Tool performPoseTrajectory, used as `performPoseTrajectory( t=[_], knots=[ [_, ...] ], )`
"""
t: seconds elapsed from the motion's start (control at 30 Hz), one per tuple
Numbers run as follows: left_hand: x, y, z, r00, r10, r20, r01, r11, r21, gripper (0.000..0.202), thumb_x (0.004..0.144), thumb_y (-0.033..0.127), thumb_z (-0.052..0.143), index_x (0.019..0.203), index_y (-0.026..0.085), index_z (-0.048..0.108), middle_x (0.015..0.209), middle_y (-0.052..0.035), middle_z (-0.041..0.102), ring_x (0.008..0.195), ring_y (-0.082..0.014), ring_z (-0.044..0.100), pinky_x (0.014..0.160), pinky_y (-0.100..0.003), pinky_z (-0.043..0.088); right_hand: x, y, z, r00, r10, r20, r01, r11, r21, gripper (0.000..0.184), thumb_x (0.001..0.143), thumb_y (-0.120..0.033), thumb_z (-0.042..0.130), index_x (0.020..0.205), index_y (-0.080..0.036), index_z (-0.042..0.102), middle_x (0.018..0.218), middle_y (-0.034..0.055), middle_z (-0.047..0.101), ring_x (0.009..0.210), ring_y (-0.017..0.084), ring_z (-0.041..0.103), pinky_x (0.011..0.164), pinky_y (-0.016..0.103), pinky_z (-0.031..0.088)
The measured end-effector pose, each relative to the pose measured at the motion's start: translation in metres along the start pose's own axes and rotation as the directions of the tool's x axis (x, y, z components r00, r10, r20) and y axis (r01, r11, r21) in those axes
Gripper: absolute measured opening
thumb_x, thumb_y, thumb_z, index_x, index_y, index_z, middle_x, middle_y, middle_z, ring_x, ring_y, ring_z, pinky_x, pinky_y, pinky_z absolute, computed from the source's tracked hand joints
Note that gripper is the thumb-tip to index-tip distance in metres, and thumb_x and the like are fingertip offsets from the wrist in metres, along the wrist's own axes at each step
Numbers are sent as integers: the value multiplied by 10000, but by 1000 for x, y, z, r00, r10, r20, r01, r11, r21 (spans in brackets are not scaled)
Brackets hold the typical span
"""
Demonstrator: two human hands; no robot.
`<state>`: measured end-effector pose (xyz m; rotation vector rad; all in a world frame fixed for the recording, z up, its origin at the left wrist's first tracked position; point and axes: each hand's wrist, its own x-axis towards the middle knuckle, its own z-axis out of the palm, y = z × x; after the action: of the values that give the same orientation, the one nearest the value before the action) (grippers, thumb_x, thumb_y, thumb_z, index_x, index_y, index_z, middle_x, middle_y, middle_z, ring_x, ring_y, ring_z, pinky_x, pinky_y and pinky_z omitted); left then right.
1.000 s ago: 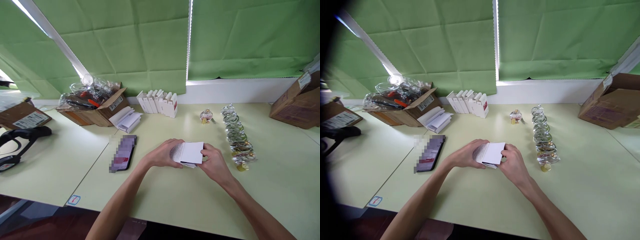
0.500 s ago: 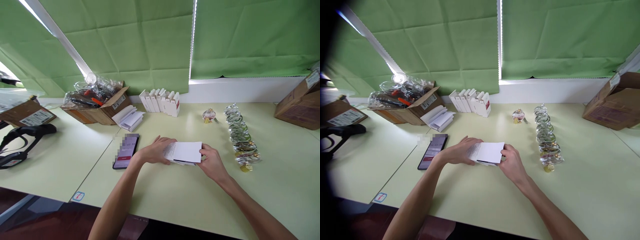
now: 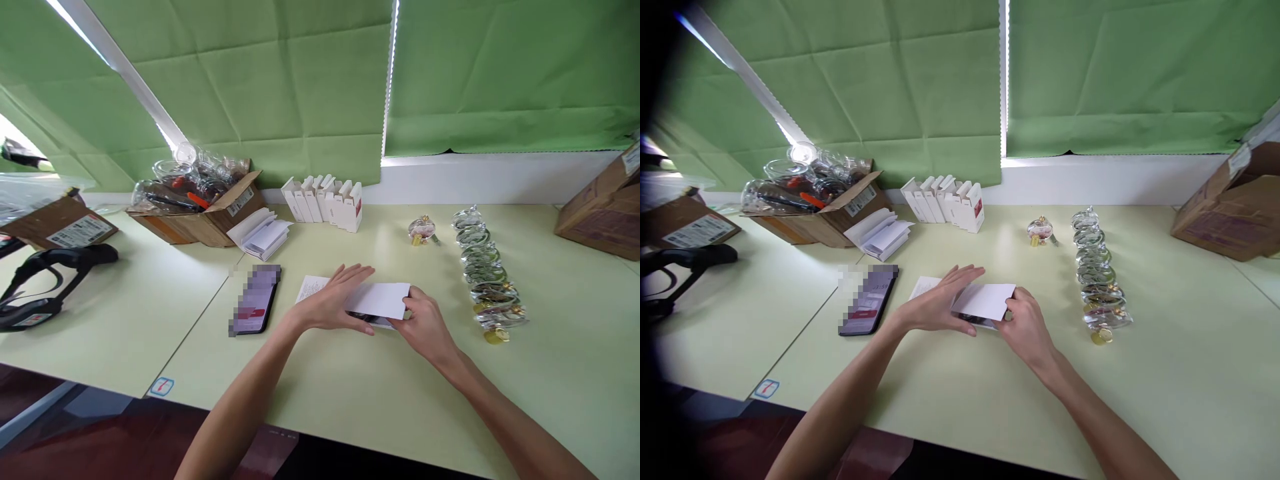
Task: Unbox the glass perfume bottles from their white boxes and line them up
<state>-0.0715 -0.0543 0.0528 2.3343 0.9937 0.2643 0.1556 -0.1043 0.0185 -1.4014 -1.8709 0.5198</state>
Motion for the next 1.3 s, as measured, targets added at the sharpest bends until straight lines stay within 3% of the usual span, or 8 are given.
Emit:
performPoseTrajectory(
  t=[0.13, 0.33, 0.5, 0.7, 0.8, 0.97, 1.1, 1.3],
  knots=[
    [7, 8, 5, 999, -21, -44, 12, 980, -196, 682, 796, 583, 712, 1378, 271, 545, 1369, -71, 625, 1272, -293, 570, 1145, -453, 377, 0, -7, -5, 1000, -10, -3, 10, 1000, 18, 106, 790, -162, 684, 713, -194, 751, 820, 69, 700, 805, 220, 659, 662, 305, 495],
    [15, -3, 14, 944, -196, -266, 92, 929, -359, 371, 960, 479, 511, 1177, 220, 663, 1200, -52, 707, 1094, -231, 664, 847, -303, 556, 2, -15, -16, 996, 20, 84, -22, 1000, 22, 130, 861, -235, 691, 774, -231, 787, 760, 33, 660, 788, 202, 623, 700, 314, 477],
    [24, -4, 38, 649, 1, -761, 124, 986, 107, 284, 916, 327, 634, 1153, 191, 561, 1137, -98, 672, 992, -220, 661, 779, -332, 528, 4, -15, -21, 993, 12, 119, -11, 1000, -8, 152, 870, -233, 691, 750, -235, 784, 761, 34, 644, 790, 199, 603, 680, 307, 459],
    [24, 7, 47, 583, 307, -752, 151, 869, 472, 153, 961, 208, 560, 808, 205, 564, 844, -49, 659, 755, -173, 630, 699, -313, 458, 7, -10, -22, 994, -14, 112, 18, 999, -38, 145, 866, -242, 703, 747, -223, 784, 751, 37, 638, 771, 196, 584, 683, 315, 454],
    [20, 10, 42, 707, 233, -667, 54, 923, 380, 107, 982, 273, 542, 969, 204, 622, 881, -46, 702, 784, -178, 670, 699, -308, 495, 7, -9, -23, 993, -24, 119, 29, 999, -44, 150, 873, -256, 696, 756, -225, 784, 740, 32, 624, 760, 192, 580, 670, 311, 452],
    [10, 11, 25, 946, 153, -285, -122, 985, 124, 528, 892, 505, 659, 1333, 236, 553, 1373, -94, 627, 1257, -266, 598, 1041, -417, 486, 7, -10, -25, 991, -47, 126, 56, 996, -76, 167, 888, -247, 672, 758, -227, 775, 735, 21, 608, 752, 183, 582, 665, 302, 449],
    [8, 9, 17, 994, 71, -82, -75, 996, -52, 691, 792, 502, 765, 1393, 252, 533, 1400, -93, 608, 1284, -281, 580, 1062, -416, 482, 8, -10, -26, 989, -73, 125, 87, 991, -106, 165, 880, -246, 682, 739, -223, 764, 719, 17, 604, 756, 183, 580, 678, 300, 452],
    [10, 4, 19, 997, 63, -54, -70, 988, -139, 789, 700, 476, 849, 1397, 263, 545, 1414, -92, 599, 1296, -290, 571, 1084, -410, 461, 8, -10, -28, 982, -128, 139, 144, 983, -114, 170, 898, -284, 673, 774, -239, 780, 724, 21, 607, 766, 187, 593, 712, 313, 476]
  ],
)
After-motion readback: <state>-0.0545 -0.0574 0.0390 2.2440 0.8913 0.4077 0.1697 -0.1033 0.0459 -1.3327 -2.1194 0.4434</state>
